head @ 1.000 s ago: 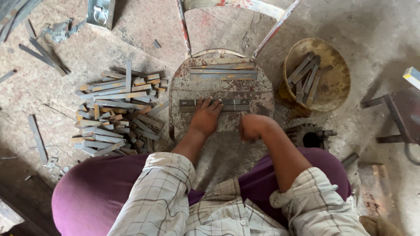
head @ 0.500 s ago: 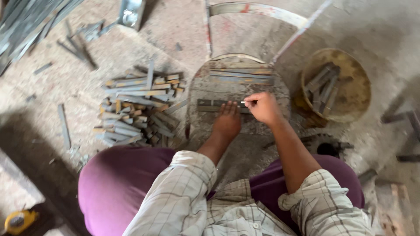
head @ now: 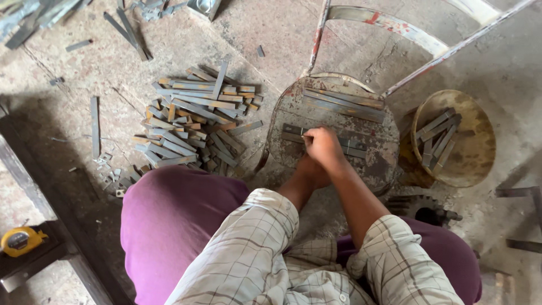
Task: The person sits on the floor and repeatedly picks up short metal rods from a pile. Using a white marker, they mark each rod and place it into a yellow bucket. The process is repeated for multiple rods.
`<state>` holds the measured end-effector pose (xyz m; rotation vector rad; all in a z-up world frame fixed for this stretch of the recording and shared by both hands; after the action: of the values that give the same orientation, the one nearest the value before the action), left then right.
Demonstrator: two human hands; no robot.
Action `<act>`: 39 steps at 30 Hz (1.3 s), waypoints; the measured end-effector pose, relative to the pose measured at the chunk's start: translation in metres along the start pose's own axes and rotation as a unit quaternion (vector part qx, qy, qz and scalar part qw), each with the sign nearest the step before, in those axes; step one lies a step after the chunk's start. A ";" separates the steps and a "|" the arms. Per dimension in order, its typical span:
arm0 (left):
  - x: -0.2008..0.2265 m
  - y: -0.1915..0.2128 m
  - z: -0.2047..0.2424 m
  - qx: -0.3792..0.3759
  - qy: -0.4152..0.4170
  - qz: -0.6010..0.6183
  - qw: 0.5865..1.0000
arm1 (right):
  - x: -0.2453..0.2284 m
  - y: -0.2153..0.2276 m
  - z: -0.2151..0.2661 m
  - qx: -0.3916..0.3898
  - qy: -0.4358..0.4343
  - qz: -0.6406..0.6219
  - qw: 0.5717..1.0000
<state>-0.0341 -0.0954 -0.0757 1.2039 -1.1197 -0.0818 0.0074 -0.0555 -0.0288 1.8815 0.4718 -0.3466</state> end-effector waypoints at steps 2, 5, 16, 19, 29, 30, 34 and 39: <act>0.001 -0.001 -0.001 -0.001 -0.003 0.004 1.000 | -0.005 0.003 0.000 0.011 0.005 -0.007 1.000; 0.000 0.001 -0.002 -0.007 -0.007 0.003 1.000 | -0.011 0.005 -0.005 -0.002 0.012 0.015 1.000; 0.005 0.001 -0.003 -0.033 -0.014 0.002 0.999 | -0.004 -0.025 -0.020 -0.145 0.026 0.159 0.976; 0.004 0.003 -0.001 -0.039 -0.013 0.002 0.999 | -0.011 -0.018 -0.015 -0.281 -0.050 0.142 0.948; 0.006 0.008 -0.001 -0.038 -0.021 -0.003 0.999 | -0.011 0.015 -0.025 -0.114 -0.100 0.023 0.988; 0.006 0.008 -0.002 -0.038 -0.023 -0.004 0.999 | -0.009 0.013 -0.024 -0.080 -0.066 0.033 0.994; 0.004 0.006 -0.001 -0.037 -0.020 -0.006 0.999 | 0.005 -0.006 -0.013 -0.073 -0.050 0.024 0.996; 0.005 0.002 0.001 -0.036 -0.020 -0.006 0.999 | 0.005 -0.010 -0.009 -0.055 -0.018 0.021 0.998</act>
<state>-0.0330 -0.0986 -0.0709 1.1494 -1.1345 -0.1554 0.0074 -0.0435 -0.0363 1.7739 0.4190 -0.3198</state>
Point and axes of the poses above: each hand's wrist, its own z-axis away from the middle knuckle, its own y-axis out of the back of the hand, x = y × z, the point moved 6 cm from there along -z, towards the middle knuckle, and after that the axes turned 3 degrees about x, right-handed, at the moved point
